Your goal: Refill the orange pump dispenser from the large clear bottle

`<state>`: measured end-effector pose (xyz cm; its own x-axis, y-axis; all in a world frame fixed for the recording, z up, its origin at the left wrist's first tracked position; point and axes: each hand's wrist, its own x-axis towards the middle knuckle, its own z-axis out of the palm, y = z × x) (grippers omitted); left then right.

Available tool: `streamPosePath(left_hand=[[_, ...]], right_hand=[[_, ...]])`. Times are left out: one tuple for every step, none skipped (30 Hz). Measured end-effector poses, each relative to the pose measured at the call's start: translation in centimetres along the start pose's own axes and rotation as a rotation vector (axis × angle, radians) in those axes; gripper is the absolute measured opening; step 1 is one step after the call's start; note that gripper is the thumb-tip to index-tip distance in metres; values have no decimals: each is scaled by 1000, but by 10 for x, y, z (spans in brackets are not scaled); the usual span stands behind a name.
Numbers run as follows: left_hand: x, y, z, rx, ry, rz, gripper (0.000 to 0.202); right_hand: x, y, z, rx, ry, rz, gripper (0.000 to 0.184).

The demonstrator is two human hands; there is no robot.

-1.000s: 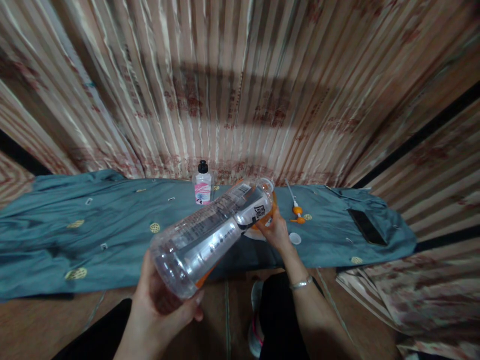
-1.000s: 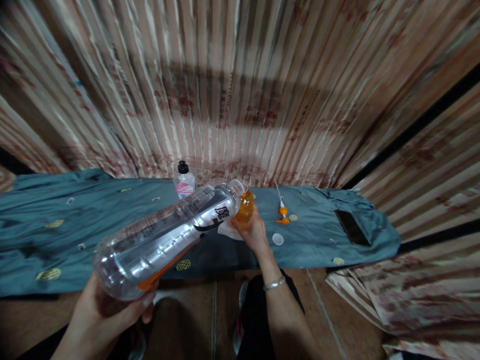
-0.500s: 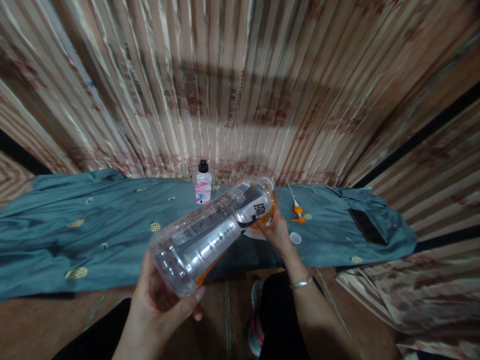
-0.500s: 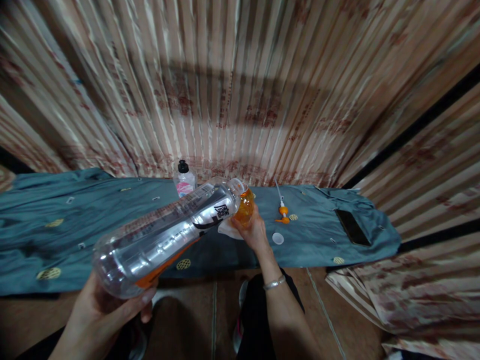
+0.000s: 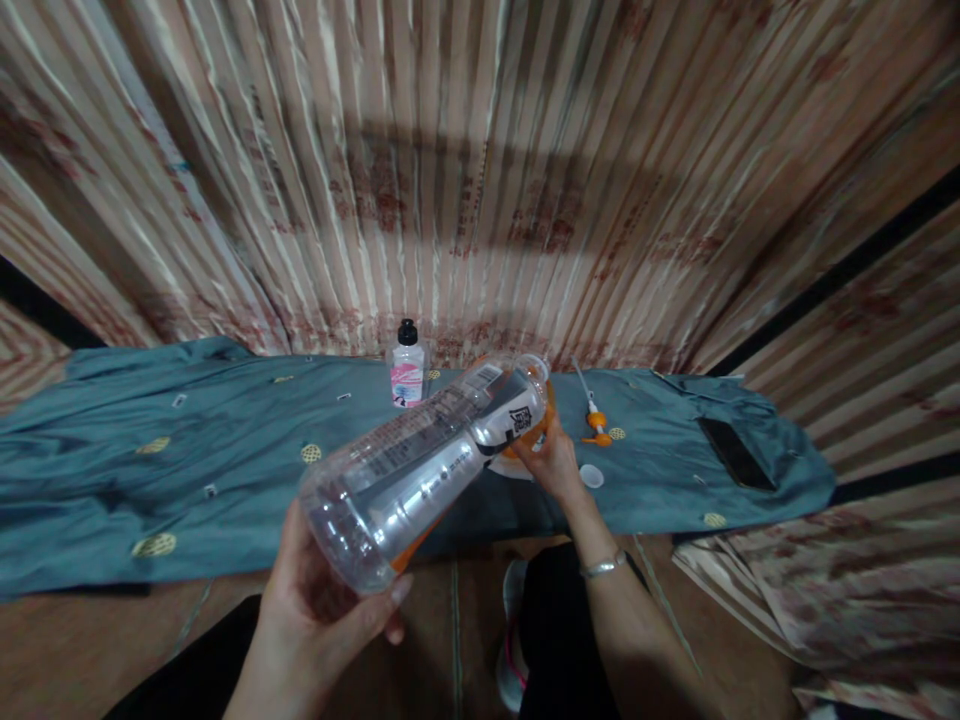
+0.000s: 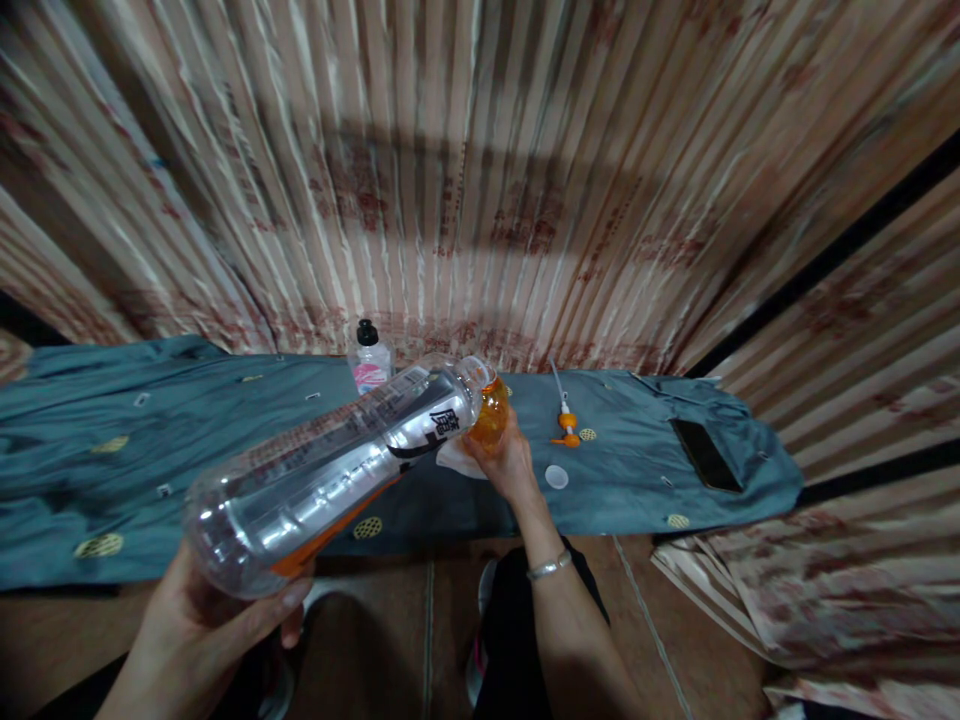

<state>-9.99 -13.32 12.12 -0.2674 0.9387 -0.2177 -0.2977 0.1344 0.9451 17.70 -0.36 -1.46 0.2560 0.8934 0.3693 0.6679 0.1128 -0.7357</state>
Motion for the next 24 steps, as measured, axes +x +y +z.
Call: streamPosePath(left_hand=[[0, 0, 0, -5, 3, 1, 89], [0, 0, 0, -13, 6, 1, 89], [0, 0, 1, -24, 6, -1, 89], [0, 0, 1, -37, 1, -3, 89], [0, 0, 2, -50, -3, -5, 89], [0, 0, 3, -59, -7, -6, 90], [0, 0, 3, -67, -9, -7, 90], [0, 0, 4, -73, -9, -7, 90], [0, 0, 4, -76, -8, -7, 90], [0, 0, 5, -76, -8, -7, 90], [0, 1, 5, -75, -9, -7, 90], [0, 1, 4, -73, -10, -7, 90], [0, 1, 4, -70, -10, -7, 91], [0, 1, 4, -65, -8, -8, 94], [0, 1, 3, -59, -7, -9, 97], [-1, 2, 3, -53, -6, -12, 99], [-1, 2, 3, -49, -7, -14, 99], [-1, 2, 2, -49, -9, -14, 97], [-1, 2, 2, -50, -11, -15, 94], [-1, 2, 2, -50, -15, -15, 92], [-1, 1, 2, -48, -16, -15, 91], [0, 1, 2, -41, -14, -11, 91], [0, 1, 2, -26, -11, 6, 93], [0, 0, 2, -10, -7, 26, 94]], right_hand=[[0, -1, 0, 0, -1, 4, 73], [0, -1, 0, 0, -2, 8, 71], [0, -2, 0, -1, 0, 12, 70], [0, -2, -1, -2, 0, 15, 69], [0, -2, -1, -1, -1, 15, 69], [0, -2, -1, 2, -2, 14, 69], [0, -3, -1, 5, -3, 13, 70], [0, -3, -1, 7, -5, 14, 70], [0, -3, -2, 9, -7, 15, 70], [0, -4, -2, 9, -11, 16, 69], [0, -4, -2, 9, -13, 18, 70], [0, -5, -2, 9, -15, 20, 70], [0, -5, -2, 9, -17, 21, 71], [0, -5, -2, 8, -16, 22, 73], [0, -6, -2, 6, -14, 23, 74], [0, -6, -2, 6, -12, 23, 74], [0, -5, -2, 7, -11, 20, 74], [0, -5, -2, 10, -11, 16, 74], [0, -4, -2, 14, -10, 12, 73], [0, -4, -2, 17, -9, 8, 74], [0, -3, -1, 17, -8, 6, 74], [0, -2, -1, 16, -5, 6, 74], [0, -1, -1, 15, -2, 7, 74], [0, -1, 0, 15, 0, 8, 74]])
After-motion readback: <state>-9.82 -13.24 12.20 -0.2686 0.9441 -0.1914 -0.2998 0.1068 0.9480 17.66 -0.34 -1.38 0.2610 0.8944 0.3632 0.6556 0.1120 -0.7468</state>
